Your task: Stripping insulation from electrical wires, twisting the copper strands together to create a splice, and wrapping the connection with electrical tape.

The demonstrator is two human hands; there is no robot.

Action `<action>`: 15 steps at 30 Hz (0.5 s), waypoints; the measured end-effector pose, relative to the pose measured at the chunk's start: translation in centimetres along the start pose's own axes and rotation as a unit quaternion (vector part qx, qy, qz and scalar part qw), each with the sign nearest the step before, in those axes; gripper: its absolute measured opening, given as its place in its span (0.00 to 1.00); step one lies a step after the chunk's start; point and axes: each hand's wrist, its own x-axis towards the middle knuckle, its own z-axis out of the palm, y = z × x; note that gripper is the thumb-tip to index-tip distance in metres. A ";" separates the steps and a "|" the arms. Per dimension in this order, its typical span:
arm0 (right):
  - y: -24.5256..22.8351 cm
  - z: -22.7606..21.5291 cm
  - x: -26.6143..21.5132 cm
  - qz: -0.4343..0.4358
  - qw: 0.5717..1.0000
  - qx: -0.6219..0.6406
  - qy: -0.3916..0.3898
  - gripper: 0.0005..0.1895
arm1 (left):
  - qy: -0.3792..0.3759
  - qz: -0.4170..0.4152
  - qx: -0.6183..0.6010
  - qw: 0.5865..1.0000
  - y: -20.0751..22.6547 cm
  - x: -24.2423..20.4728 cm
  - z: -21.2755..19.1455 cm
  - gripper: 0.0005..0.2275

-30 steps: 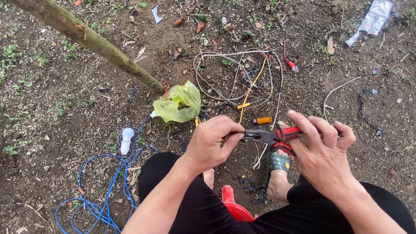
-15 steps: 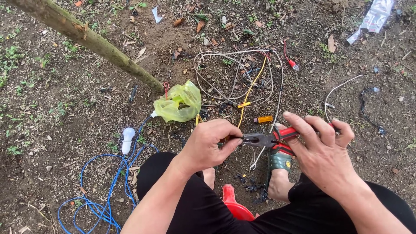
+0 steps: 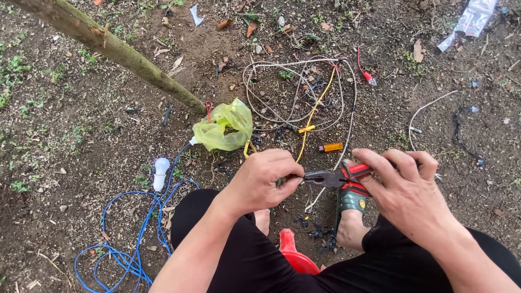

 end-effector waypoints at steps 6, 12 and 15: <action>0.3 0.2 -0.3 -0.001 1.000 0.002 -0.031 0.13 | -0.009 -0.002 0.000 1.000 -0.1 0.1 0.0 0.01; -0.1 0.5 -0.3 0.010 0.999 -0.021 -0.027 0.08 | 0.018 -0.011 0.001 1.000 -0.2 0.0 0.2 0.02; -0.4 1.1 -0.5 0.038 0.999 -0.008 -0.002 0.05 | 0.054 -0.024 0.001 0.998 0.0 0.2 0.5 0.04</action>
